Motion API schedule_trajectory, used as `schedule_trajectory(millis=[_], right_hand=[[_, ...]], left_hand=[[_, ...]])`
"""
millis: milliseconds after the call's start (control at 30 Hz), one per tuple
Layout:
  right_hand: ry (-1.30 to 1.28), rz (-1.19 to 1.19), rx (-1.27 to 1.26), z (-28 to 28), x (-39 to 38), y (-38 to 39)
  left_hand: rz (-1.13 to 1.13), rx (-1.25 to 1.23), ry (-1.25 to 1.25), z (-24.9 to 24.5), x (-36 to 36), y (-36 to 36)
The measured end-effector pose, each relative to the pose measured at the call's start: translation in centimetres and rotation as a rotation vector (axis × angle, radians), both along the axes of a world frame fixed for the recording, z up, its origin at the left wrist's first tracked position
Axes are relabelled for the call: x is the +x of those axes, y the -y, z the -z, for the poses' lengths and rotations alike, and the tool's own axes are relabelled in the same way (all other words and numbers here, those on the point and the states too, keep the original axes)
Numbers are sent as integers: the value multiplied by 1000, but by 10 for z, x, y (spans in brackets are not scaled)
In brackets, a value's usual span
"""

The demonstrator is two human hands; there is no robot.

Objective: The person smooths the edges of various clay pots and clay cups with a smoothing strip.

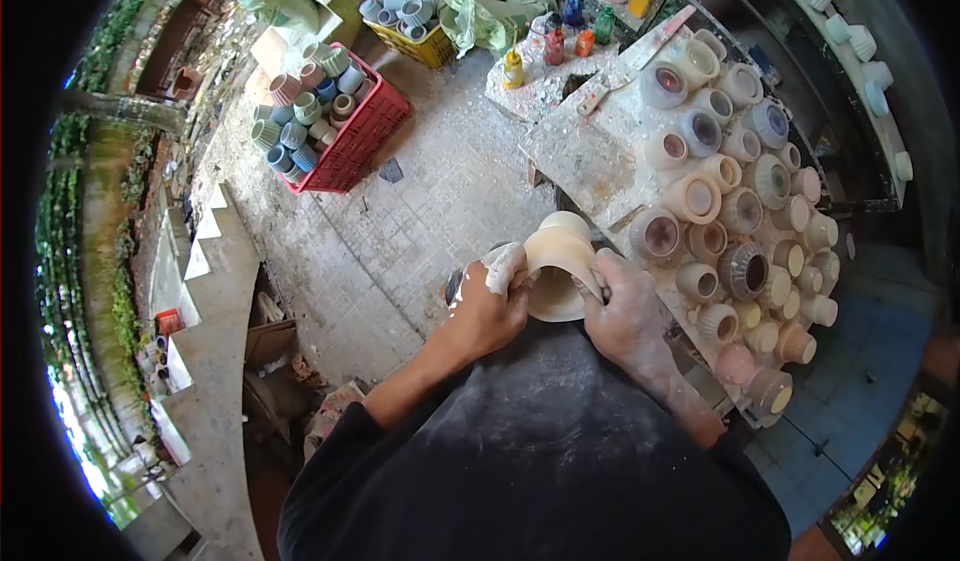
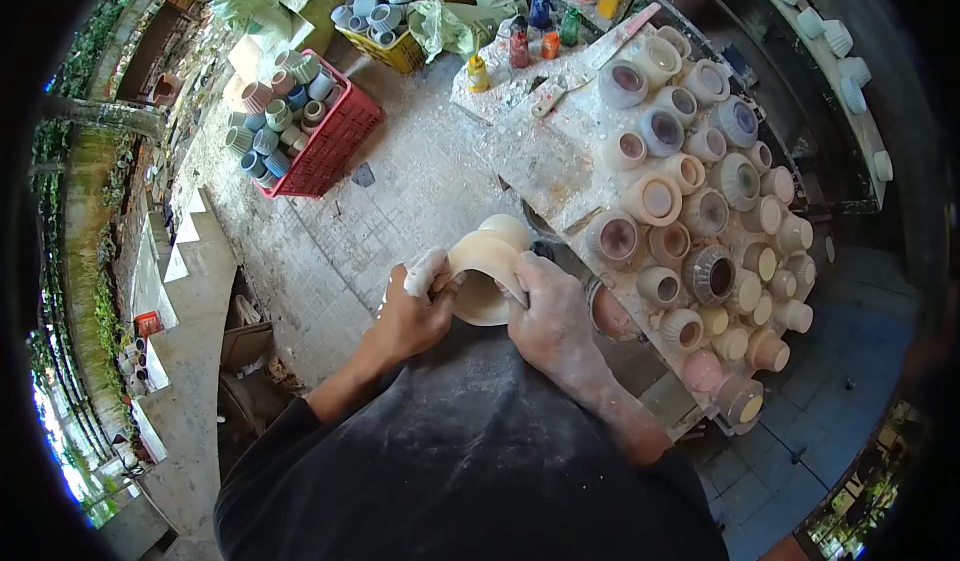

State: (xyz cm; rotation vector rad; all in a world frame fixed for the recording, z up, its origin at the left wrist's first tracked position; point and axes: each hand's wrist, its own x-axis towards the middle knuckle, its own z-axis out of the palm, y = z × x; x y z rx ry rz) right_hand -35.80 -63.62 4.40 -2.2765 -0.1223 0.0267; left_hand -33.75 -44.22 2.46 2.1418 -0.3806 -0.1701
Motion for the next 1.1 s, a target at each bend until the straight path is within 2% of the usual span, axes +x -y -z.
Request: schedule_trajectory(millis=[100, 167, 233, 300, 333, 433, 467, 567, 667, 767, 800, 900, 967, 1100], right_hand=[[66, -12, -33, 12, 10, 2], [0, -37, -33, 11, 12, 10], [-21, -59, -14, 12, 14, 20], [-7, -75, 22, 21, 12, 30], [18, -87, 29, 22, 13, 36], [-59, -177, 53, 36, 9, 49], [-76, -170, 21, 46, 8, 53], [-381, -265, 280, 18, 23, 80], [-127, -170, 106, 23, 24, 93], [-220, -261, 192, 70, 19, 91], [-158, -224, 149, 77, 21, 85], [-179, -301, 66, 78, 31, 90], [-250, -304, 110, 74, 38, 93], [-375, -187, 203, 77, 50, 91]], left_hand=[[-2, 168, 18, 17, 5, 9], [-56, 96, 222, 20, 18, 20], [-2, 29, 191, 27, 26, 26], [162, -30, -86, 37, 25, 25], [229, -19, -360, 20, 28, 28], [150, -122, -542, 46, 22, 39], [106, 15, -476, 44, 18, 46], [54, 153, -402, 41, 15, 63], [40, 180, -365, 39, 18, 77], [158, 186, -309, 36, 23, 78], [211, 170, -290, 35, 26, 78], [305, 210, -347, 35, 37, 79], [339, 176, -313, 36, 46, 81], [361, 182, -343, 53, 67, 80]])
